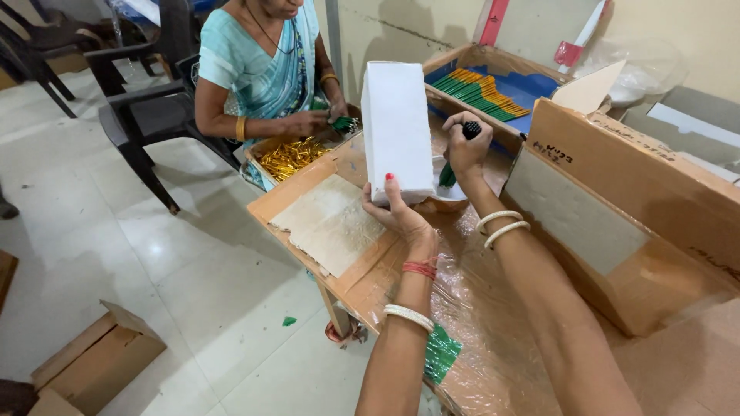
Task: The person repeatedly picks green sticks and gold metallic pieces from a blue tray, inserts the gold pieces into the white tips of the green sticks, and places the assembled sticks on the table. The person occasionally gathers the assembled sticks and places them into a white box.
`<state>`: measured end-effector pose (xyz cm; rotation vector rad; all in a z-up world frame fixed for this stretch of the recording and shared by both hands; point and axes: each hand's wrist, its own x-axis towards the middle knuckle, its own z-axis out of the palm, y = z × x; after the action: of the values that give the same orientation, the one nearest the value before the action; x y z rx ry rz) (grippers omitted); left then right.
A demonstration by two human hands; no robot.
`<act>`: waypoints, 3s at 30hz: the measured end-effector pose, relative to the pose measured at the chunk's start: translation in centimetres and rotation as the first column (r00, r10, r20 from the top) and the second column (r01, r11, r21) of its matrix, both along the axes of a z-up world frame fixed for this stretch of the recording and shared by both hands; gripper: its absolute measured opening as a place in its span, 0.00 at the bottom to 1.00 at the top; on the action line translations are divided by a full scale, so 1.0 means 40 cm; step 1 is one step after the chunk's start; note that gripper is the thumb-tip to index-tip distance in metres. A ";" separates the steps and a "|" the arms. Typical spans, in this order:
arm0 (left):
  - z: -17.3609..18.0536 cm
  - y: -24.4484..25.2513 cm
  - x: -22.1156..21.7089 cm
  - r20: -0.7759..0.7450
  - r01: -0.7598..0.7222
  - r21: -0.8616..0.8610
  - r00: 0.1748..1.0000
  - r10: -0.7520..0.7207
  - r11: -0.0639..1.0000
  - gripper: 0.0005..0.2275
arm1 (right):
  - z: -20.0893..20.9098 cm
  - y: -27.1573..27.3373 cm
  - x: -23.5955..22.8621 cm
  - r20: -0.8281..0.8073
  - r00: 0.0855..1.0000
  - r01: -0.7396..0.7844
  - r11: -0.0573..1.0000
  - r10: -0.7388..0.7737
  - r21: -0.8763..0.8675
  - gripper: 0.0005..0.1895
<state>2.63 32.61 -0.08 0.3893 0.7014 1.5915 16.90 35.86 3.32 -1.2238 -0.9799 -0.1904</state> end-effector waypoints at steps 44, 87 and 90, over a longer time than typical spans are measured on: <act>0.019 -0.006 -0.009 -0.042 0.021 -0.018 0.999 -0.022 1.000 0.33 | 0.078 -0.013 -0.012 -0.065 0.995 -0.072 0.997 0.074 0.031 0.12; -0.130 -0.588 -0.427 -0.552 0.854 0.468 0.484 -0.679 0.228 0.07 | 0.136 -0.850 -0.547 -0.156 0.769 -0.628 0.778 0.619 -0.004 0.06; -0.081 -0.718 -0.601 -0.181 0.959 0.280 0.100 -0.978 0.046 0.11 | 0.149 -1.068 -0.647 0.575 0.572 -0.328 0.806 0.585 -0.493 0.06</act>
<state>-21.42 3.88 -3.34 0.8536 -0.0553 0.2830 -8.97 -6.88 9.28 -1.1508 -2.0755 -0.0653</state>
